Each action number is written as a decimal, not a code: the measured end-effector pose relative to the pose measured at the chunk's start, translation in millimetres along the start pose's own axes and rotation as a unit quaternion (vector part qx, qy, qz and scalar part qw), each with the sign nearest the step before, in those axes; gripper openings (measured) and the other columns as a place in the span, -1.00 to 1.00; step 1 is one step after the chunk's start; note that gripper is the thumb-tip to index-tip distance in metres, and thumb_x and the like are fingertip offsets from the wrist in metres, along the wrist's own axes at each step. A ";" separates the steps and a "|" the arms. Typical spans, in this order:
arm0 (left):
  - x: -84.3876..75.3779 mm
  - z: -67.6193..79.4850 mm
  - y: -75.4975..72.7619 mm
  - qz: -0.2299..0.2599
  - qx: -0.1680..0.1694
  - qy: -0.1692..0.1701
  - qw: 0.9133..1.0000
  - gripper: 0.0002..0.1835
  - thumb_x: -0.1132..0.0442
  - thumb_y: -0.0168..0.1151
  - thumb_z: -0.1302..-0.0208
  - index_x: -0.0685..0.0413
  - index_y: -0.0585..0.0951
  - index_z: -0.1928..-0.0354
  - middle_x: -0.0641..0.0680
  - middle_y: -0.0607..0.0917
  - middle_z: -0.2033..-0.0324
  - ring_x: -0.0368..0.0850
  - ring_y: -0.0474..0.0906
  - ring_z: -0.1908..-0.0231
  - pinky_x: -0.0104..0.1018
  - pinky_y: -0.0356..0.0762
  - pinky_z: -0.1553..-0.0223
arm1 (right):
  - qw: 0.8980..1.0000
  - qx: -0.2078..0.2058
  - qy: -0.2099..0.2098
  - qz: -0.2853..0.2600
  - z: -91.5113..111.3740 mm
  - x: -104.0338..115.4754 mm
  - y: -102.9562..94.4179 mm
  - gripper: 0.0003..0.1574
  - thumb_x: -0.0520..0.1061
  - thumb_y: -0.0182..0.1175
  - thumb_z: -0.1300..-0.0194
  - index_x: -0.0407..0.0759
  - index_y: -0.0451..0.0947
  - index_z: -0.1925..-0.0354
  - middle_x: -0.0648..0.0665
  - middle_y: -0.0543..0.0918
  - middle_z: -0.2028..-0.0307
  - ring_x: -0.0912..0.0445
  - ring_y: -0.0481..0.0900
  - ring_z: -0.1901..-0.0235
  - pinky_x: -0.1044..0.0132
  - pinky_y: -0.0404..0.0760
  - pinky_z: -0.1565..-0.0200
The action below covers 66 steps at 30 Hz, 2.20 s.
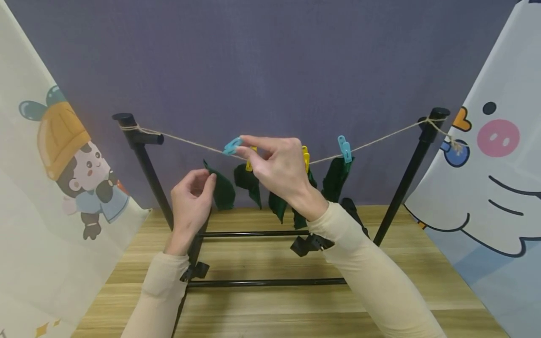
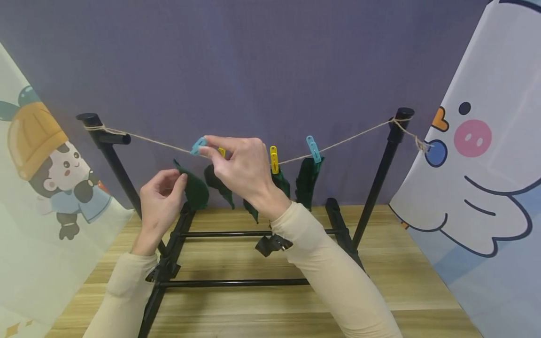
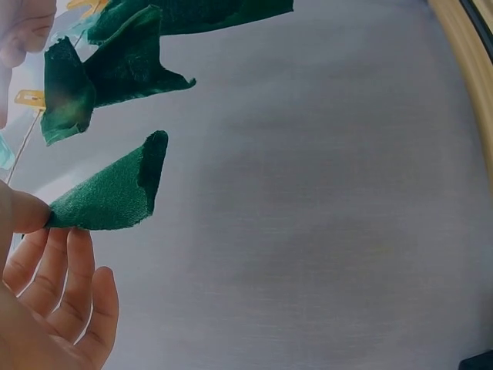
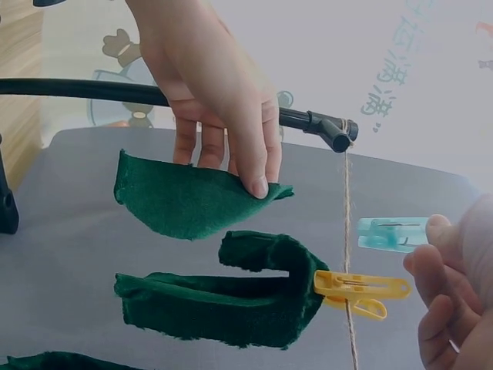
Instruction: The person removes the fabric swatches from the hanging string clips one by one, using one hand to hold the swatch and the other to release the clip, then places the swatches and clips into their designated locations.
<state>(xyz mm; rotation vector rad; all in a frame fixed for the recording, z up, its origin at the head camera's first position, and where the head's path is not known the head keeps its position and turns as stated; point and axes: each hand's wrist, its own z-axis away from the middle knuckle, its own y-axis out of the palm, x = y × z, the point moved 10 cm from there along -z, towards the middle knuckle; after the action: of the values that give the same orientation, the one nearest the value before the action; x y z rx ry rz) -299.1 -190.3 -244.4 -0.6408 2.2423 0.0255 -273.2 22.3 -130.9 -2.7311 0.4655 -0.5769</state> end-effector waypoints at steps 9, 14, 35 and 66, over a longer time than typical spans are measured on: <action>5.8 3.7 0.2 0.001 0.001 -0.009 1.000 -0.84 0.33 0.36 -0.44 0.32 0.72 0.08 0.25 0.81 0.24 -0.45 0.58 0.38 -0.62 0.54 0.29 | 1.000 0.001 0.009 0.000 2.8 -1.9 -4.2 -0.74 -0.10 0.48 -0.38 -0.19 0.85 0.02 -0.09 0.87 0.38 0.29 0.18 0.91 0.37 0.12 0.78; 5.6 6.5 1.2 0.000 0.008 -0.007 1.000 -0.84 0.33 0.35 -0.45 0.32 0.72 0.07 0.25 0.81 0.25 -0.45 0.58 0.37 -0.63 0.54 0.28 | 1.000 0.011 0.014 0.004 6.0 -3.4 -4.7 -0.68 -0.07 0.49 -0.37 -0.19 0.83 -0.02 -0.06 0.83 0.48 0.30 0.23 0.90 0.36 0.15 0.78; 14.7 15.1 2.2 -0.008 0.028 -0.018 0.999 -0.84 0.30 0.35 -0.47 0.27 0.74 0.07 0.22 0.80 0.29 -0.42 0.60 0.38 -0.63 0.55 0.30 | 0.997 0.023 0.051 -0.049 22.9 -16.2 -9.1 -0.56 -0.06 0.50 -0.37 -0.15 0.76 -0.16 0.02 0.57 0.71 0.21 0.18 0.90 0.33 0.13 0.77; 25.2 23.5 -6.7 -0.022 0.033 -0.004 0.999 -0.89 0.34 0.34 -0.46 0.27 0.75 0.12 0.21 0.78 0.37 -0.42 0.58 0.41 -0.63 0.53 0.32 | 0.993 0.044 0.079 -0.074 57.4 -21.0 -12.5 -0.53 -0.16 0.53 -0.30 -0.18 0.76 -0.16 0.05 0.52 0.72 0.27 0.35 0.80 0.35 0.28 0.71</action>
<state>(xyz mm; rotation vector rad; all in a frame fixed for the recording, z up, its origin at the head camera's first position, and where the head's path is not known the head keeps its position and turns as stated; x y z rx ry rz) -294.0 -202.1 -277.0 -0.6524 2.2108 -0.0669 -263.3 54.6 -183.4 -2.6625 0.2677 -0.8350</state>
